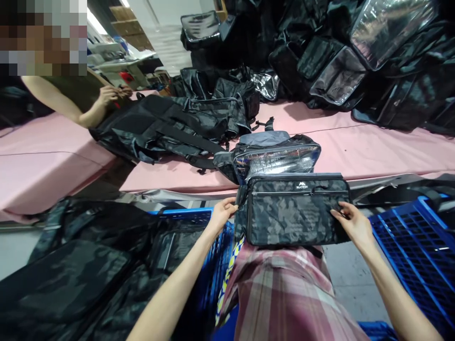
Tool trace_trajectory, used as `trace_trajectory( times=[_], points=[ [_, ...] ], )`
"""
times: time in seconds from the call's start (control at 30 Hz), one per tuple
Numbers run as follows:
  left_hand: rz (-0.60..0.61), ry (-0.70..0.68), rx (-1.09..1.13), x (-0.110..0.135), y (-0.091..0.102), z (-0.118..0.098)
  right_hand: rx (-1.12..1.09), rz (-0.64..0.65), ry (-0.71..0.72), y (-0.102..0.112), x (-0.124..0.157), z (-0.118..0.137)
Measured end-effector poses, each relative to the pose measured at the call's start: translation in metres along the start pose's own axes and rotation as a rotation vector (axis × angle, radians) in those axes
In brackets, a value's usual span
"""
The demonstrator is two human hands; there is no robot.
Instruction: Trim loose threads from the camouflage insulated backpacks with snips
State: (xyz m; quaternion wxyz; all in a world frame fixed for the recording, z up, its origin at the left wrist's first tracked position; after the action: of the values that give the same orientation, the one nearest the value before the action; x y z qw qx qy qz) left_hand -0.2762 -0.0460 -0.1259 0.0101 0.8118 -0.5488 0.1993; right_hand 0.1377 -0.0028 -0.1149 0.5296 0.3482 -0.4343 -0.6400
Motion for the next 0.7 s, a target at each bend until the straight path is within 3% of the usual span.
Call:
trace_trajectory(
  times=[0.2, 0.37, 0.57, 0.63, 0.7],
  points=[
    [-0.017, 0.003, 0.007, 0.008, -0.008, 0.001, 0.180, -0.149, 0.188, 0.009, -0.015, 0.077],
    [-0.007, 0.000, -0.003, 0.006, -0.012, 0.008, 0.169, -0.258, 0.401, -0.005, 0.001, 0.138],
    [0.007, -0.015, 0.008, 0.005, -0.016, 0.015, 0.029, -0.019, 0.823, -0.052, 0.081, 0.253],
    [0.019, 0.012, -0.002, 0.006, -0.008, 0.013, 0.003, 0.015, 0.906, -0.057, 0.092, 0.269],
    [0.045, 0.109, -0.044, 0.004, 0.004, 0.013, -0.103, 0.032, 0.920, -0.046, 0.081, 0.258]
  ],
)
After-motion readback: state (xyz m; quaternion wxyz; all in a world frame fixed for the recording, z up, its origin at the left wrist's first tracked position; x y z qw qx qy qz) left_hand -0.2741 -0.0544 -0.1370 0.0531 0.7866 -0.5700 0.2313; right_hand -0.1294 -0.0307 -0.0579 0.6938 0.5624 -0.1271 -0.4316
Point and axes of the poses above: each hand's wrist, its own x-axis away from the middle knuckle, its own y-axis out of the back of the hand, z = x × y, the point moved 4 cm from there along -x, towards the middle knuckle, and after that the axes turned 14 degrees about x, right-handed, at the moved point
